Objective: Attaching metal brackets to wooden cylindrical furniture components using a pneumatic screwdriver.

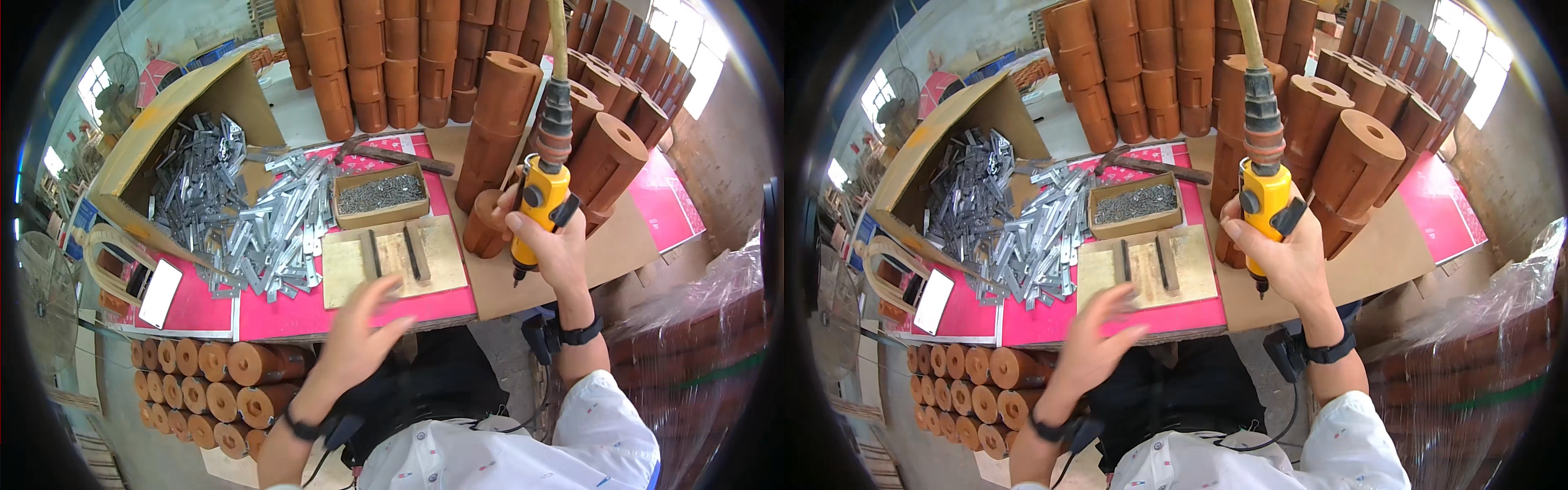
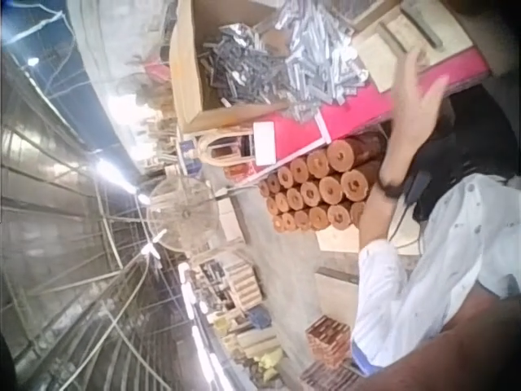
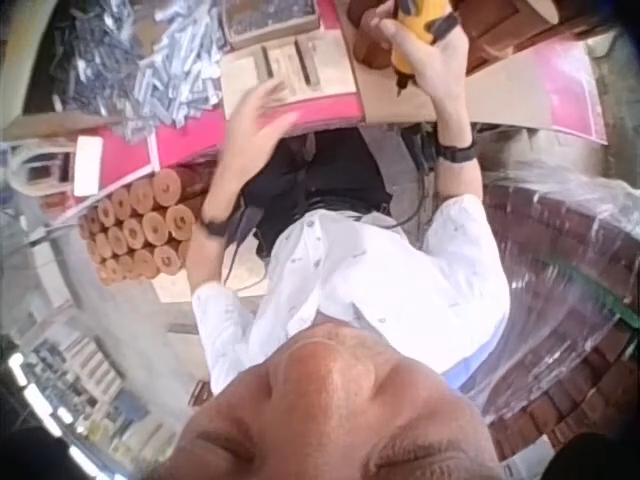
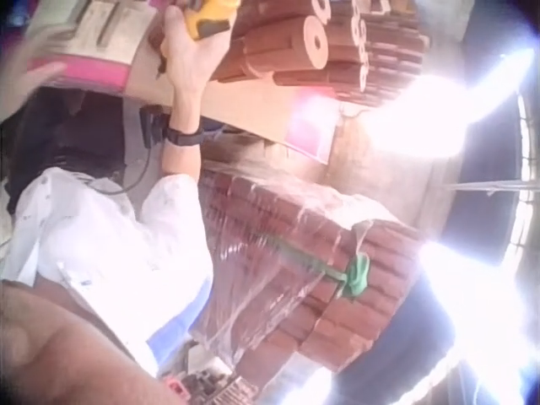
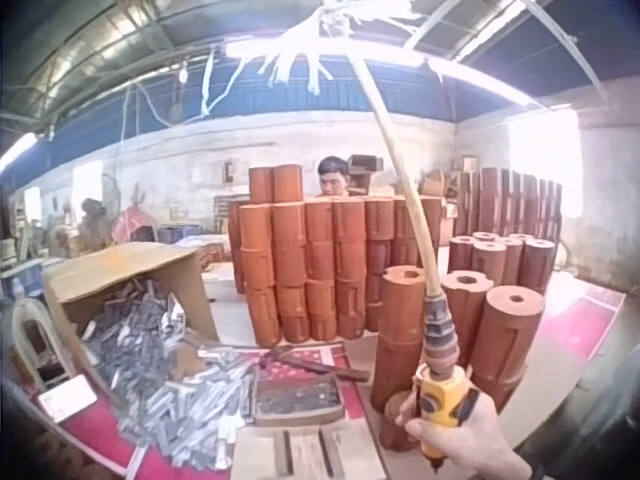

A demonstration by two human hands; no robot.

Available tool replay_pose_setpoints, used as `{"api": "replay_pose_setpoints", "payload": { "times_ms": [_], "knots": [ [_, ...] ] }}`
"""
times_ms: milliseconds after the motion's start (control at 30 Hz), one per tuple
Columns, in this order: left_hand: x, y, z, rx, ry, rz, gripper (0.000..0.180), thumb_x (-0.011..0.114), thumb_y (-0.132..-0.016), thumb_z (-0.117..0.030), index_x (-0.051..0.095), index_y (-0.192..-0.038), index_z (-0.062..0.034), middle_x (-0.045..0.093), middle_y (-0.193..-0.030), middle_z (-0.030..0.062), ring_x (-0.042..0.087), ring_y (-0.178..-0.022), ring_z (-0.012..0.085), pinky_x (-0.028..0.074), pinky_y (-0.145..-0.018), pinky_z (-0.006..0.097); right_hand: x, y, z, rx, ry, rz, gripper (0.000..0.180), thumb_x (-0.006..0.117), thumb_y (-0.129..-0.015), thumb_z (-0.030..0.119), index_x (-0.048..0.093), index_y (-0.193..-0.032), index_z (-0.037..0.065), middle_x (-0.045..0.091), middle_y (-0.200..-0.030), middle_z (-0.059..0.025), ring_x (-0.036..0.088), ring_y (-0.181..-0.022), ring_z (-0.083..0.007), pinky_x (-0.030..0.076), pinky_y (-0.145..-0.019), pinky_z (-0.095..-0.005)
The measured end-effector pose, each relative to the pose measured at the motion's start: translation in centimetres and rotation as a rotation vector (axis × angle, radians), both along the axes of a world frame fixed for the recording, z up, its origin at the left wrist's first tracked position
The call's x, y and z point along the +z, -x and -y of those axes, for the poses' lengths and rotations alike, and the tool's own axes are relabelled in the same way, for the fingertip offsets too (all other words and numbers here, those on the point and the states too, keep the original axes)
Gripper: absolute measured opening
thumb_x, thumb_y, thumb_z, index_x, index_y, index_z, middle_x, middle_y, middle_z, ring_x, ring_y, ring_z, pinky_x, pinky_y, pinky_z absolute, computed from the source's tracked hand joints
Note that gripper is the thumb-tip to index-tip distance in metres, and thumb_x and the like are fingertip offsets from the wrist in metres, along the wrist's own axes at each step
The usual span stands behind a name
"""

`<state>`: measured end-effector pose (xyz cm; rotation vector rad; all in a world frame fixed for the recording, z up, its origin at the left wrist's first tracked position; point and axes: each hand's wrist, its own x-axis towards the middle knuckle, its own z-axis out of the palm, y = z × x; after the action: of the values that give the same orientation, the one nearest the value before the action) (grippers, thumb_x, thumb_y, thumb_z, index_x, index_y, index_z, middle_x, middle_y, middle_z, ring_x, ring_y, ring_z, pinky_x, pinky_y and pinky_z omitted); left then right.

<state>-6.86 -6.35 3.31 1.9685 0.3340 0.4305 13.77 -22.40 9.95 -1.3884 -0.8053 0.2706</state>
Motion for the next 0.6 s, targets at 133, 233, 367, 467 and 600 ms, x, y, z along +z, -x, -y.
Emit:
{"api": "replay_pose_setpoints", "payload": {
  "times_ms": [133, 233, 367, 467, 600],
  "knots": [
    [-3.5, -11.7, 2.6, -0.036, -0.250, 0.142, 0.074, 0.075, -0.078, -0.013, 0.037, -0.141, -0.0027, 0.045, -0.134, 0.0212, 0.050, -0.120, 0.0341, 0.042, -0.101, 0.040, -0.2, -0.8, 1.4, -0.014, -0.008, 0.018, 0.051, 0.064, -0.079, 0.002, 0.045, -0.127, -0.001, 0.062, -0.096, -0.0079, 0.061, -0.081, -0.0140, 0.051, -0.070, -0.0264],
    [-5.0, -15.8, 3.3, -0.028, -0.266, 0.253, 0.075, 0.074, -0.076, -0.008, 0.035, -0.140, -0.0028, 0.043, -0.135, 0.0226, 0.046, -0.123, 0.0389, 0.040, -0.103, 0.041, -0.1, -0.4, 1.9, -0.004, -0.020, 0.020, 0.056, 0.064, -0.077, -0.001, 0.045, -0.129, -0.002, 0.062, -0.097, -0.0090, 0.062, -0.086, -0.0161, 0.053, -0.072, -0.0272],
    [-5.5, -17.1, 1.9, -0.152, -0.266, 0.358, 0.071, 0.071, -0.074, -0.001, 0.039, -0.137, -0.0048, 0.045, -0.134, 0.0221, 0.047, -0.122, 0.0405, 0.040, -0.102, 0.041, 0.0, -0.3, 2.8, -0.015, -0.055, 0.015, 0.058, 0.063, -0.077, -0.003, 0.043, -0.132, -0.003, 0.062, -0.098, -0.0102, 0.064, -0.089, -0.0184, 0.053, -0.070, -0.0268],
    [-5.3, -17.5, 0.2, -0.256, -0.150, 0.334, 0.068, 0.070, -0.073, 0.000, 0.042, -0.135, -0.0071, 0.050, -0.130, 0.0202, 0.049, -0.120, 0.0397, 0.041, -0.101, 0.042, -0.2, -0.2, 2.5, 0.007, -0.059, 0.024, 0.059, 0.065, -0.079, 0.001, 0.042, -0.133, -0.003, 0.062, -0.098, -0.0101, 0.064, -0.089, -0.0184, 0.053, -0.070, -0.0264],
    [-5.1, -17.9, 0.2, -0.233, -0.091, 0.318, 0.065, 0.071, -0.071, -0.005, 0.047, -0.131, -0.0098, 0.055, -0.126, 0.0186, 0.051, -0.119, 0.0374, 0.043, -0.099, 0.041, -0.5, 0.5, 1.4, 0.019, -0.070, 0.028, 0.059, 0.066, -0.080, 0.005, 0.042, -0.133, -0.003, 0.062, -0.098, -0.0099, 0.063, -0.089, -0.0179, 0.052, -0.071, -0.0264]
  ]
}}
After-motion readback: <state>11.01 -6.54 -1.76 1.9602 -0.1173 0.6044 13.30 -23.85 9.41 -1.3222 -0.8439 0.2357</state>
